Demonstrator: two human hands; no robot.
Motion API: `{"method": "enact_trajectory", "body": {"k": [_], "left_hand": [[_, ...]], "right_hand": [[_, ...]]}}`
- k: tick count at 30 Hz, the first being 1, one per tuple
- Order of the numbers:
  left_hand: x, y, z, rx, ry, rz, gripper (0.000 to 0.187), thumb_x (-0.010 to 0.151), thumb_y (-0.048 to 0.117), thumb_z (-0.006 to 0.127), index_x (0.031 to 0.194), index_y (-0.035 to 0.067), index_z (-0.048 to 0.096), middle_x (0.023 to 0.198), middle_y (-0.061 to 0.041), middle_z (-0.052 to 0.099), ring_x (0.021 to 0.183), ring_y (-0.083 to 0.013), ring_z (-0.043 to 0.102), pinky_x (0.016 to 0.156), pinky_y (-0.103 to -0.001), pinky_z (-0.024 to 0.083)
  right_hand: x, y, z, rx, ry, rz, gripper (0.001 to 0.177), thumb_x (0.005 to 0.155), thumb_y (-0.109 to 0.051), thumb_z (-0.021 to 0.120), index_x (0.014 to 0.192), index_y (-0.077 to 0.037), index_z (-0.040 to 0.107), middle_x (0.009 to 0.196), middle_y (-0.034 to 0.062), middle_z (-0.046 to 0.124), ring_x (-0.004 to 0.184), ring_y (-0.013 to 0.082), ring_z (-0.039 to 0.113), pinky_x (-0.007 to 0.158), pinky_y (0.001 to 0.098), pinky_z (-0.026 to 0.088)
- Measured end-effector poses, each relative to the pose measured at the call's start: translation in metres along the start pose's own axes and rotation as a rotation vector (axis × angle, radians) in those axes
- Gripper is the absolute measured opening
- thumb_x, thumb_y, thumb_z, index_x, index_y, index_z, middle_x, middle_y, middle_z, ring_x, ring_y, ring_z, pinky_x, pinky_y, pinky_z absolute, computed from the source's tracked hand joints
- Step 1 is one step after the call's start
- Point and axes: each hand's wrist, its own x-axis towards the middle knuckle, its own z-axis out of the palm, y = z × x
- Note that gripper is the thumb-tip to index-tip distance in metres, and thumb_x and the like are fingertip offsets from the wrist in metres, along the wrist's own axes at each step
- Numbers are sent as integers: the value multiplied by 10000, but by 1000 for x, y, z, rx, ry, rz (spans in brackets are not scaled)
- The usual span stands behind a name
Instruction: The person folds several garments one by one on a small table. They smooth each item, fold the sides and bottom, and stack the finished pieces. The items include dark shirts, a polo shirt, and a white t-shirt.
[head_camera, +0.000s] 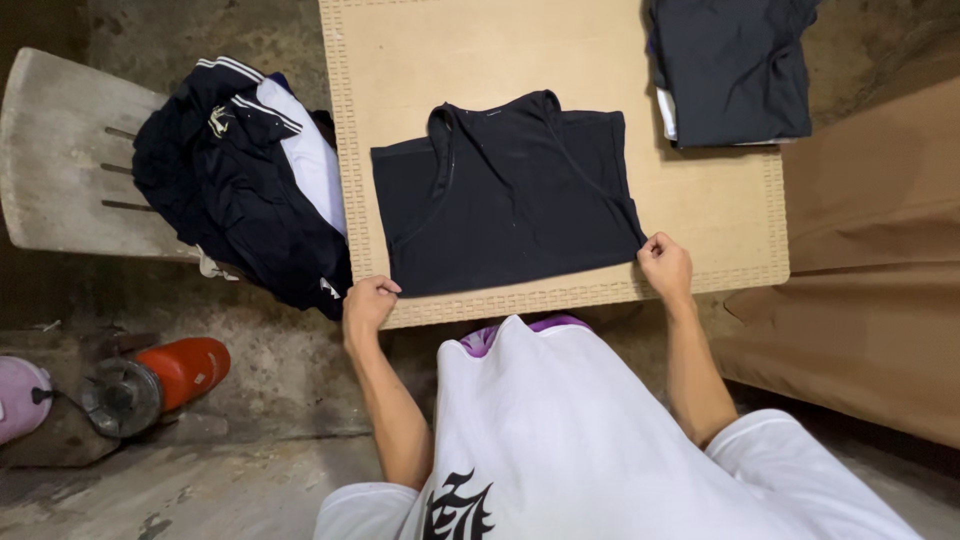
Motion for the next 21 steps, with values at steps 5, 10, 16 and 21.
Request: {"method": "enact_trajectory", "body": {"k": [5,10,16,21], "left_hand": [[-7,29,-6,28,88,-142,379,848,382,769,993,34,727,983,-187,753,952,-385,702,871,-463,542],[-1,66,1,163,229,-146,563,921,499,725,1163,-4,657,1200,-258,661,1142,-451,614,962,-530,495],[38,97,44,249,641,329,570,986,391,637,1404,16,541,1509,-263,447,1442,-445,397,1154,-578,380],[73,131,92,419,212,349,805,1029,525,425,1641,81,146,1693,-224,18,1544,-451,-25,1145,-760,-3]], "right_hand": [[-10,-30,27,-150,295,-4,239,902,-115,619,1129,-44,645,1100,171,609,1106,356,556,977,493,442],[-7,-92,63,-258,362,-415,470,824,-80,603,1293,-75,636,1492,153,471,1449,420,351,1205,628,248],[20,-157,121,-347,25,-542,542,1027,-270,576,1555,-180,498,1670,164,327,1570,418,176,1211,695,113],[41,-163,147,-427,-79,-474,580,1074,-366,473,1632,-253,358,1716,144,211,1578,409,110,1176,747,33]]}}
